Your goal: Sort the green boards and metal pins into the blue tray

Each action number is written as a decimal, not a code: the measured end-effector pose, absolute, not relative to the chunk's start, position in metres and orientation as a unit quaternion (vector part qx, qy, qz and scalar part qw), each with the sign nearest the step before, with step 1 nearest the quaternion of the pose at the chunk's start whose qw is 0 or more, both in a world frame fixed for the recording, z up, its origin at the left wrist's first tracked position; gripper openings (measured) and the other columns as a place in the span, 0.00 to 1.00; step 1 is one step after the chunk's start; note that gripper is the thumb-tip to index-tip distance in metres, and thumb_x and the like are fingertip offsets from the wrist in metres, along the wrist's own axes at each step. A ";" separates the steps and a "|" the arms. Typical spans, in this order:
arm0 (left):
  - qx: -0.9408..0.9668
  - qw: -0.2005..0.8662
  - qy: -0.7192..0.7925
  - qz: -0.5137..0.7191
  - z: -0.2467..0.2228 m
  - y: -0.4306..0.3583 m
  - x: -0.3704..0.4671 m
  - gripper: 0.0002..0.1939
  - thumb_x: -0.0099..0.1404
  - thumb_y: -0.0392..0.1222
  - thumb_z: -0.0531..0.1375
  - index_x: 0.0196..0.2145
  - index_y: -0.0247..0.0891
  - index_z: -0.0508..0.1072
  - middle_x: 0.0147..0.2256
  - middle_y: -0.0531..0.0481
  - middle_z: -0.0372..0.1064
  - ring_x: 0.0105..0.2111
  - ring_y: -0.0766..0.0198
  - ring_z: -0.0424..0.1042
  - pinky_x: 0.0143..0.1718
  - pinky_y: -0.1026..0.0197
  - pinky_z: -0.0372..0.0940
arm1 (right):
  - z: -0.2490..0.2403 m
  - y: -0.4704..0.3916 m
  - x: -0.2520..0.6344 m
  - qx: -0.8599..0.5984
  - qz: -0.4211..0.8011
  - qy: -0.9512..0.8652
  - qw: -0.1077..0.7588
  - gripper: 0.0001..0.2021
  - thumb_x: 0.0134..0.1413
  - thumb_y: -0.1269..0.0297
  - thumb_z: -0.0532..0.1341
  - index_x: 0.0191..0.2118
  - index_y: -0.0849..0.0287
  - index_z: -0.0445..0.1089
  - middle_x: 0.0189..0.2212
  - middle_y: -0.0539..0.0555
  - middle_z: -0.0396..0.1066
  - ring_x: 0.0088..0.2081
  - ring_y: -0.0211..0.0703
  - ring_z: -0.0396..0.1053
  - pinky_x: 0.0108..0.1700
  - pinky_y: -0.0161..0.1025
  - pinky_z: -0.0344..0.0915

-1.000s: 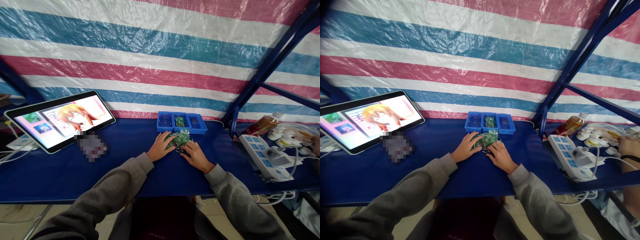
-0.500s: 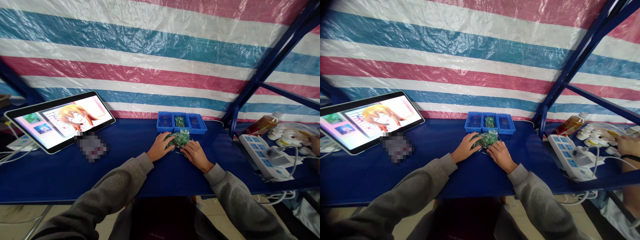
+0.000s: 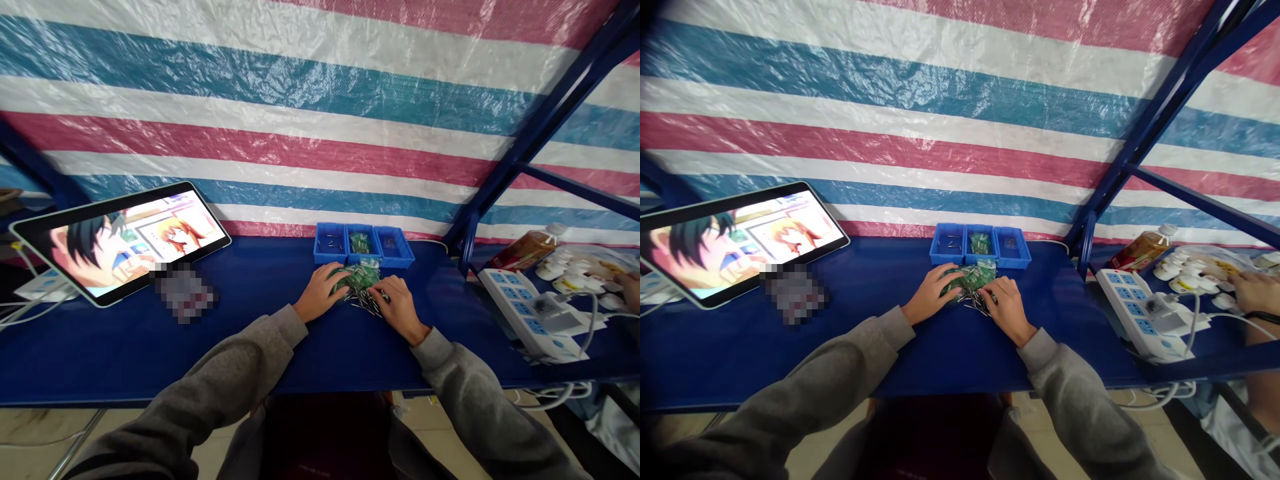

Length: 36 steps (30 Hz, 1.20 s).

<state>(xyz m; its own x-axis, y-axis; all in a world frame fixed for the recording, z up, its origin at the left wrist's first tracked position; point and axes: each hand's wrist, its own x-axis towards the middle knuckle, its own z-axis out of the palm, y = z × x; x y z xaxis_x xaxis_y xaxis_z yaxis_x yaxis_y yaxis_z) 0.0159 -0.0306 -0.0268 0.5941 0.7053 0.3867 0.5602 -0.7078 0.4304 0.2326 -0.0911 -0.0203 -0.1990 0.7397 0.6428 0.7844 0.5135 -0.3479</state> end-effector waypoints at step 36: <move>0.791 0.089 0.342 0.499 -0.013 -0.016 0.023 0.12 0.68 0.47 0.56 0.34 0.39 0.75 0.33 0.49 0.76 0.35 0.60 0.73 0.39 0.57 0.62 | 0.001 -0.043 0.207 -0.431 0.143 -0.734 0.505 0.10 0.60 0.57 0.58 0.35 0.57 0.72 0.31 0.54 0.74 0.32 0.43 0.70 0.37 0.40 0.67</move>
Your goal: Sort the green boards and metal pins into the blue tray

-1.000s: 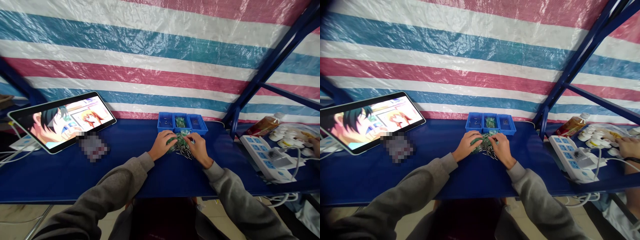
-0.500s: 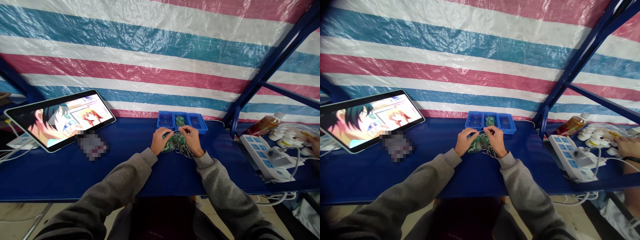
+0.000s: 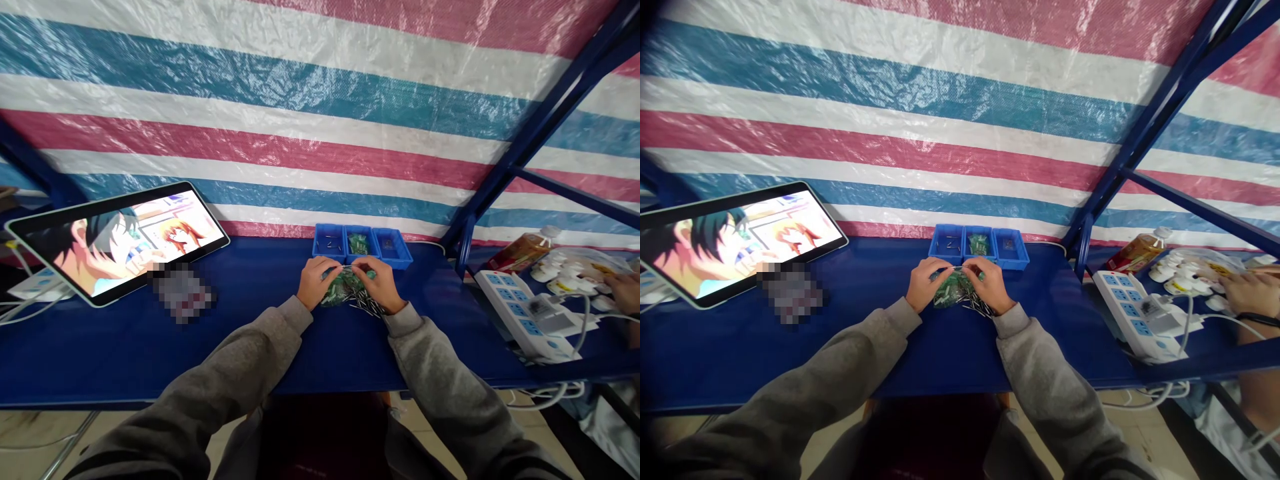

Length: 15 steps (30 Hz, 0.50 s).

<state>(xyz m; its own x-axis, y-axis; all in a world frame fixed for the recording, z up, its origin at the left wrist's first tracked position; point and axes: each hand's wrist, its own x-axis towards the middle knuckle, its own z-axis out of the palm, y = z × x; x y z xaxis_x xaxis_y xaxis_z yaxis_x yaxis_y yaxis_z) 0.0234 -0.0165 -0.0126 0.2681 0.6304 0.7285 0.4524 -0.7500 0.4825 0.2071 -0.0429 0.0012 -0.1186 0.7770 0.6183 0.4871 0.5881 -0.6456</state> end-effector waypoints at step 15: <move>0.766 0.147 0.306 0.547 -0.007 -0.018 0.022 0.10 0.67 0.45 0.58 0.34 0.37 0.75 0.33 0.47 0.74 0.34 0.61 0.73 0.37 0.60 0.68 | 0.001 -0.041 0.207 -0.429 0.172 -0.731 0.502 0.15 0.61 0.53 0.57 0.30 0.58 0.72 0.26 0.53 0.71 0.28 0.41 0.68 0.32 0.38 0.65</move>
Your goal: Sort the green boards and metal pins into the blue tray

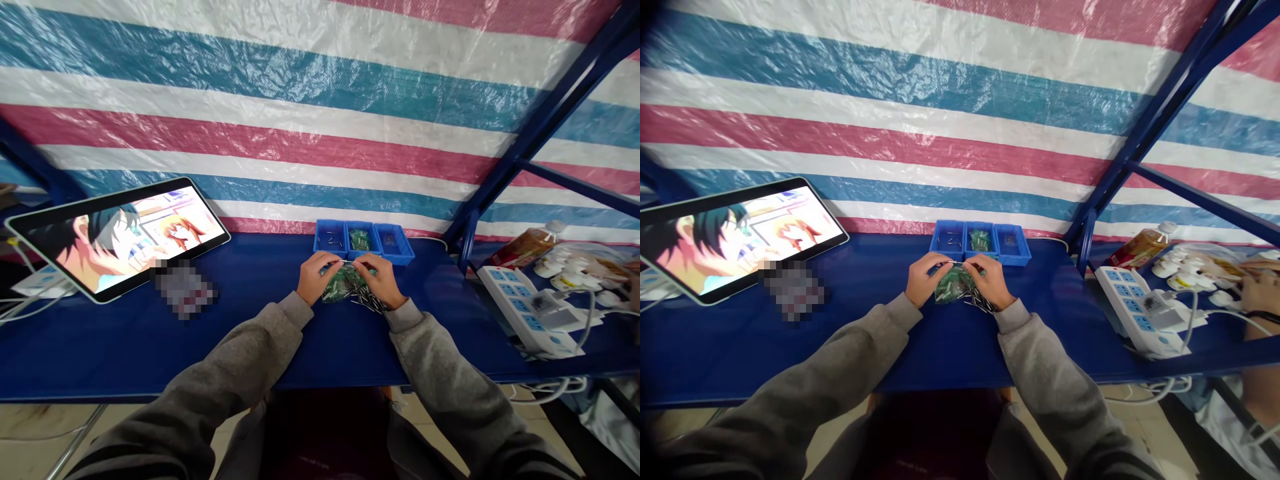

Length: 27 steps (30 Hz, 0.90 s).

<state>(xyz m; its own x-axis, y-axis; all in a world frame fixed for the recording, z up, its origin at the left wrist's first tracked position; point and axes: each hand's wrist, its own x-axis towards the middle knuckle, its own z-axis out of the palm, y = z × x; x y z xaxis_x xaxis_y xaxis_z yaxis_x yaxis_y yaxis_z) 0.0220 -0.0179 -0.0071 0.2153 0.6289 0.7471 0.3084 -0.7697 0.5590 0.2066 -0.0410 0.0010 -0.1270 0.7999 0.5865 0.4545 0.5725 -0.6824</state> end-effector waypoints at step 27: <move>0.743 0.224 0.328 0.539 -0.008 -0.019 0.023 0.11 0.66 0.47 0.58 0.36 0.37 0.75 0.33 0.48 0.74 0.31 0.64 0.72 0.34 0.62 0.66 | 0.011 -0.038 0.203 -0.460 0.228 -0.698 0.500 0.19 0.60 0.47 0.55 0.28 0.57 0.67 0.19 0.49 0.66 0.23 0.39 0.66 0.29 0.37 0.64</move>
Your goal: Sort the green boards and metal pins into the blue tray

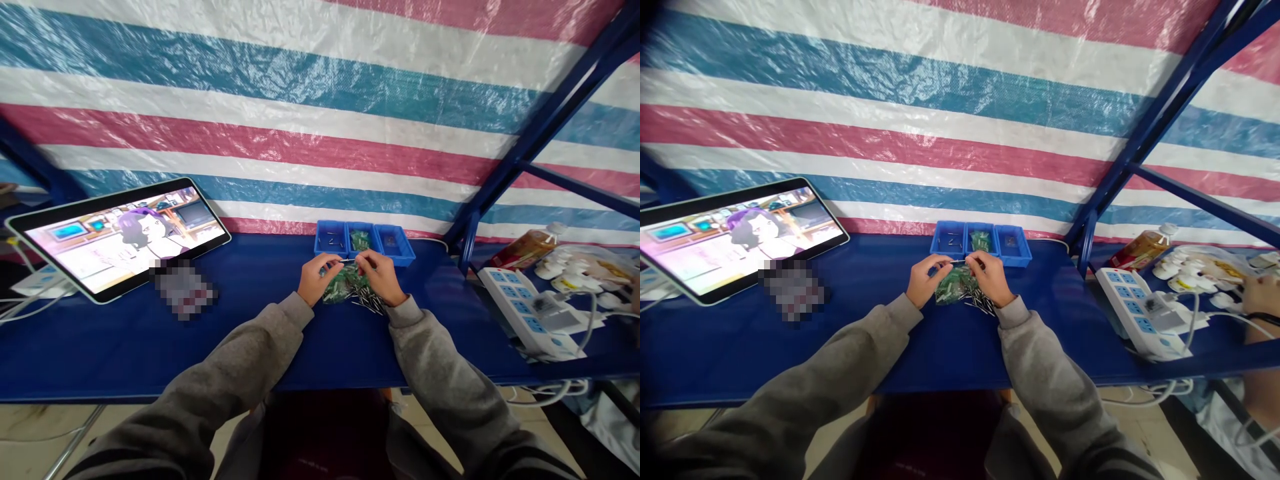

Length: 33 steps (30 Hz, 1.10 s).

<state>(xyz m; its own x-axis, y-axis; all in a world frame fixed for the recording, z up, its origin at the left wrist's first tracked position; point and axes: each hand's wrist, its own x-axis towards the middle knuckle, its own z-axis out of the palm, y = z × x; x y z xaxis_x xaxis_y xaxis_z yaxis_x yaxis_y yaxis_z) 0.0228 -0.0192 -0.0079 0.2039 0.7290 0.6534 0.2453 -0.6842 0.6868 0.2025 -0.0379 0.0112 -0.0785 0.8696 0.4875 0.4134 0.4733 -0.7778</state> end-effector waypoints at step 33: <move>0.652 0.422 0.311 0.548 -0.007 -0.023 0.029 0.14 0.67 0.50 0.57 0.39 0.35 0.71 0.30 0.47 0.74 0.28 0.64 0.73 0.30 0.61 0.69 | -0.001 -0.043 0.208 -0.478 0.125 -0.717 0.491 0.16 0.60 0.53 0.56 0.31 0.57 0.75 0.28 0.55 0.76 0.29 0.45 0.71 0.34 0.41 0.66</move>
<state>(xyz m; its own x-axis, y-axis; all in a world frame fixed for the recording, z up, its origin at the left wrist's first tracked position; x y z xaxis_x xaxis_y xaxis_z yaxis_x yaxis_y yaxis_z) 0.0289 -0.0233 -0.0069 0.2066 0.8681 0.4512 -0.0568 -0.4498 0.8913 0.2075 -0.0432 -0.0014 -0.0598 0.8094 0.5842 0.5630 0.5107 -0.6498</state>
